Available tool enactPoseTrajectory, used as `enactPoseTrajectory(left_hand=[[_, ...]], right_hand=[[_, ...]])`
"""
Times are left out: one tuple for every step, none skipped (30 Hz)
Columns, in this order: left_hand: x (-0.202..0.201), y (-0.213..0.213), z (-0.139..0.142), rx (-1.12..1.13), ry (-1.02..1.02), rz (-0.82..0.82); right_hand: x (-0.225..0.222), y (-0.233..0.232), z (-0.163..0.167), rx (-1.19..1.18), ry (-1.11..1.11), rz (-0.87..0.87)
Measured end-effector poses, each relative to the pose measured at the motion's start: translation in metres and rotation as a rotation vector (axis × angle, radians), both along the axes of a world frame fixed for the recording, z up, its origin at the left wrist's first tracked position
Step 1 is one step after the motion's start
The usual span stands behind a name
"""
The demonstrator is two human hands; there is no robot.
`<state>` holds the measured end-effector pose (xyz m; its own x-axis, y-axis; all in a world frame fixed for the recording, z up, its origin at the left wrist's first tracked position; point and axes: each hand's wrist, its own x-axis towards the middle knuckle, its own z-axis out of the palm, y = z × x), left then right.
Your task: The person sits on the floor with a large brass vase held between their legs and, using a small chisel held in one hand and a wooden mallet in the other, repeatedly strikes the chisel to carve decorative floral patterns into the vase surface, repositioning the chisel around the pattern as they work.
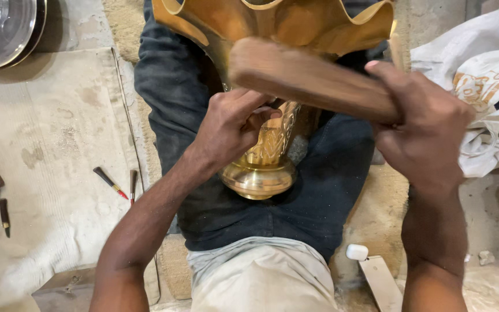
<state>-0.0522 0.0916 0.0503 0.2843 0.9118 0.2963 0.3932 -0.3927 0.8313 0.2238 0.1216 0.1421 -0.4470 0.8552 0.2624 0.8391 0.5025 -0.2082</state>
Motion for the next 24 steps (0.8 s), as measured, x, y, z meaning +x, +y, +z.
enactPoseTrajectory(left_hand=[[-0.001,-0.001,0.000,0.021,-0.040,-0.014],[-0.001,-0.001,0.000,0.043,-0.079,-0.027],[-0.001,-0.001,0.001,-0.012,-0.039,-0.015],[-0.001,-0.001,0.001,-0.068,0.001,-0.004],[-0.001,0.000,0.002,-0.119,0.040,0.006],[-0.001,-0.001,0.003,-0.080,0.013,0.001],[-0.001,0.000,0.003,-0.041,-0.016,0.000],[-0.001,-0.001,0.004,-0.007,-0.047,-0.004],[-0.001,-0.001,0.004,0.000,-0.063,-0.005],[-0.001,-0.001,0.004,0.008,-0.079,-0.006],[-0.001,-0.001,0.004,0.017,-0.094,-0.008],[0.000,-0.001,0.003,-0.023,-0.036,0.016],[0.000,-0.001,0.003,-0.064,0.023,0.035],[0.000,0.000,0.002,-0.103,0.078,0.060],[0.000,0.000,0.001,-0.050,0.021,0.043],[0.000,0.000,0.000,0.000,-0.036,0.023],[0.000,0.000,0.000,0.052,-0.092,0.003],[0.001,0.000,-0.001,0.031,-0.075,0.012],[0.001,0.001,-0.002,0.013,-0.057,0.024],[0.001,0.000,-0.002,-0.003,-0.039,0.035],[0.001,0.000,-0.002,0.011,-0.065,0.029],[0.001,0.000,-0.002,0.022,-0.095,0.025],[0.000,-0.001,-0.002,0.029,-0.125,0.018],[0.000,-0.002,-0.001,0.041,-0.119,0.024]], right_hand=[[-0.004,0.000,0.002,-0.141,0.261,-0.022],[-0.006,0.000,0.003,-0.282,0.524,-0.041],[-0.007,-0.001,0.006,-0.168,0.280,0.001],[-0.007,-0.001,0.007,-0.056,0.038,0.043],[-0.006,0.000,0.008,0.059,-0.205,0.083],[-0.006,0.000,0.008,0.051,-0.064,0.103],[-0.005,0.001,0.008,0.042,0.075,0.129],[-0.004,0.001,0.007,0.005,0.165,0.151],[-0.003,0.002,0.006,-0.031,0.255,0.174],[-0.002,0.002,0.005,-0.087,0.293,0.194],[-0.001,0.002,0.005,-0.073,0.233,0.180],[-0.001,0.002,0.004,-0.059,0.172,0.168],[0.000,0.002,0.004,0.024,0.013,0.117],[0.000,0.002,0.003,0.108,-0.150,0.070],[-0.001,0.002,0.003,-0.017,0.070,0.070],[-0.001,0.002,0.003,-0.146,0.290,0.067],[-0.001,0.003,0.002,-0.275,0.511,0.064],[-0.001,0.003,0.002,-0.150,0.247,0.066],[-0.001,0.005,0.002,-0.022,-0.016,0.071],[0.000,0.007,0.002,0.108,-0.278,0.074],[0.000,0.008,0.002,0.038,-0.036,0.154],[0.001,0.010,0.002,-0.036,0.204,0.234],[0.002,0.009,0.003,-0.068,0.256,0.246],[0.003,0.009,0.004,-0.099,0.308,0.258]])
